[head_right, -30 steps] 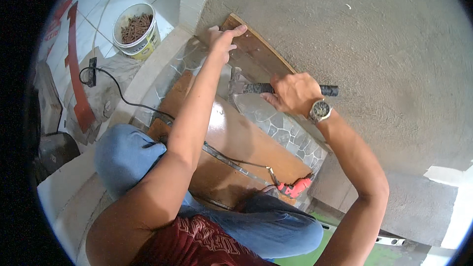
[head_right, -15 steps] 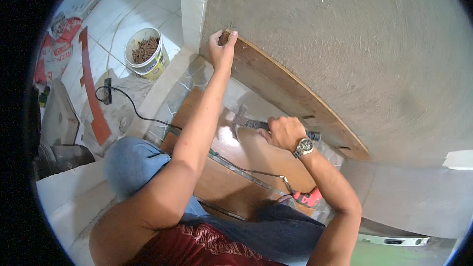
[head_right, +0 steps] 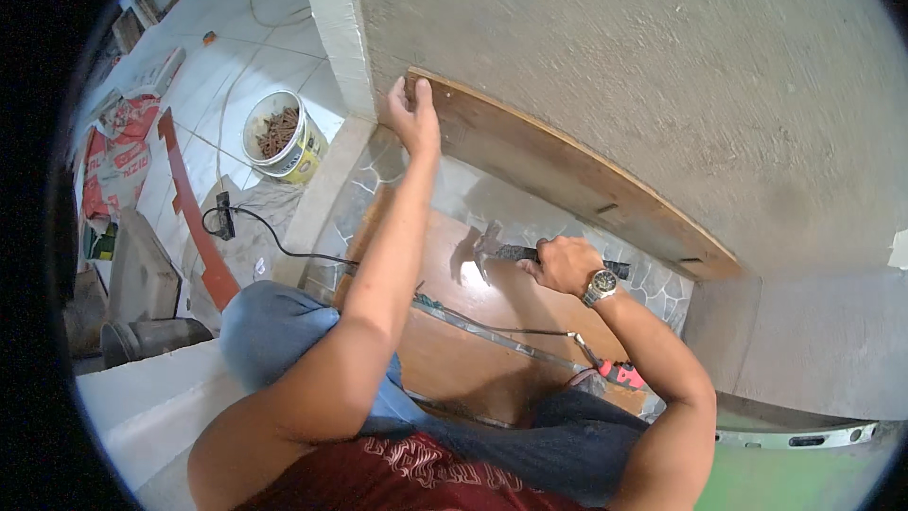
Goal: The person installs a wooden panel against a wall by positioning the board, hammering nails into it, and drilling a hole into the panel using a power drill.
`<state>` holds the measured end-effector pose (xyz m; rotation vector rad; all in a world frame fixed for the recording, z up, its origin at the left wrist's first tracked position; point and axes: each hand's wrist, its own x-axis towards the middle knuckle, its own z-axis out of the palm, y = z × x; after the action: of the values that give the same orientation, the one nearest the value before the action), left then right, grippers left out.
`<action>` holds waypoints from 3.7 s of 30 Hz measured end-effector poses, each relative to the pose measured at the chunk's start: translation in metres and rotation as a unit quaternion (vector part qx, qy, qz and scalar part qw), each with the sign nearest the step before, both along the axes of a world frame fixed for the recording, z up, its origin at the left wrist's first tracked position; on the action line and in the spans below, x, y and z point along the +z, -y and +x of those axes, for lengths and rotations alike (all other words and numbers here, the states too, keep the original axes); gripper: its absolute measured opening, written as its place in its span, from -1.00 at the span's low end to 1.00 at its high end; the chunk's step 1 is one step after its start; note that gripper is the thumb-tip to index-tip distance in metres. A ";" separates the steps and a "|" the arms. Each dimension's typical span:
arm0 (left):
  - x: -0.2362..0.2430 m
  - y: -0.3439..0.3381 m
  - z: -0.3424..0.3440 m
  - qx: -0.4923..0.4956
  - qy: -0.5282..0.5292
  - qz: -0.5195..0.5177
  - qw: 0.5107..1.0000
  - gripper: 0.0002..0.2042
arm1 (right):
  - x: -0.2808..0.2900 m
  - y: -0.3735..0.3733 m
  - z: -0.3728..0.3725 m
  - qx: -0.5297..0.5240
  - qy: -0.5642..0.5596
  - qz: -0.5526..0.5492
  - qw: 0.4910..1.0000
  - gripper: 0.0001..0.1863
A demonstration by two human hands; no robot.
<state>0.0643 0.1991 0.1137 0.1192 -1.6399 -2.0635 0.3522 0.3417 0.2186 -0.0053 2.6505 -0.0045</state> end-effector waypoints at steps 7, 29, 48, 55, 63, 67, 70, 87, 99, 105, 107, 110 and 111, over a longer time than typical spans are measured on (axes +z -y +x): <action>-0.010 -0.001 0.012 -0.029 0.059 -0.067 0.996 -0.53 | 0.006 -0.008 0.001 -0.014 -0.025 -0.006 1.000 -0.41; -0.003 0.012 0.015 -0.195 0.281 0.119 0.932 -0.06 | 0.041 -0.011 -0.064 0.075 -0.175 0.014 0.982 -0.47; -0.017 0.000 0.014 -0.017 0.228 -0.124 0.966 -0.17 | 0.023 -0.027 -0.034 0.019 -0.132 -0.051 0.990 -0.37; 0.022 -0.020 0.021 -0.070 0.063 -0.009 0.995 -0.26 | -0.068 -0.059 0.059 -0.005 -0.053 -0.058 0.997 -0.50; 0.018 -0.008 0.000 -0.112 0.051 -0.013 0.992 -0.31 | -0.067 -0.067 0.075 -0.067 -0.008 -0.061 0.996 -0.52; 0.033 -0.003 0.013 -0.141 0.083 -0.012 0.986 -0.33 | -0.070 -0.056 0.066 -0.050 -0.025 -0.067 0.996 -0.53; 0.022 -0.004 0.001 -0.123 0.068 -0.040 0.989 -0.29 | -0.081 -0.049 0.062 -0.053 -0.013 -0.071 0.996 -0.54; 0.031 -0.012 0.021 -0.109 0.123 0.089 0.982 -0.35 | -0.185 -0.082 0.110 -0.052 -0.115 -0.182 0.975 -0.73; 0.005 -0.002 0.002 -0.131 0.201 0.085 0.967 -0.49 | -0.095 -0.417 0.251 -0.630 -0.470 0.078 0.614 -0.65; 0.006 0.000 0.000 -0.122 0.187 0.094 0.970 -0.51 | -0.082 -0.411 0.212 -0.708 -0.573 -0.317 0.264 -0.78; -0.010 0.009 -0.011 -0.122 0.183 0.101 0.970 -0.50 | -0.078 -0.408 0.207 -0.699 -0.572 -0.363 0.229 -0.79; -0.031 0.027 -0.034 -0.153 0.174 0.105 0.967 -0.47 | -0.070 -0.407 0.203 -0.721 -0.547 -0.375 0.201 -0.75; -0.034 0.034 -0.045 -0.139 0.164 0.081 0.973 -0.44 | -0.073 -0.399 0.196 -0.709 -0.558 -0.374 0.215 -0.72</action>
<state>0.0195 0.1654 0.0801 0.3167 -1.7557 -2.5000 0.5480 0.7408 0.1459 2.8460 1.6523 -2.5571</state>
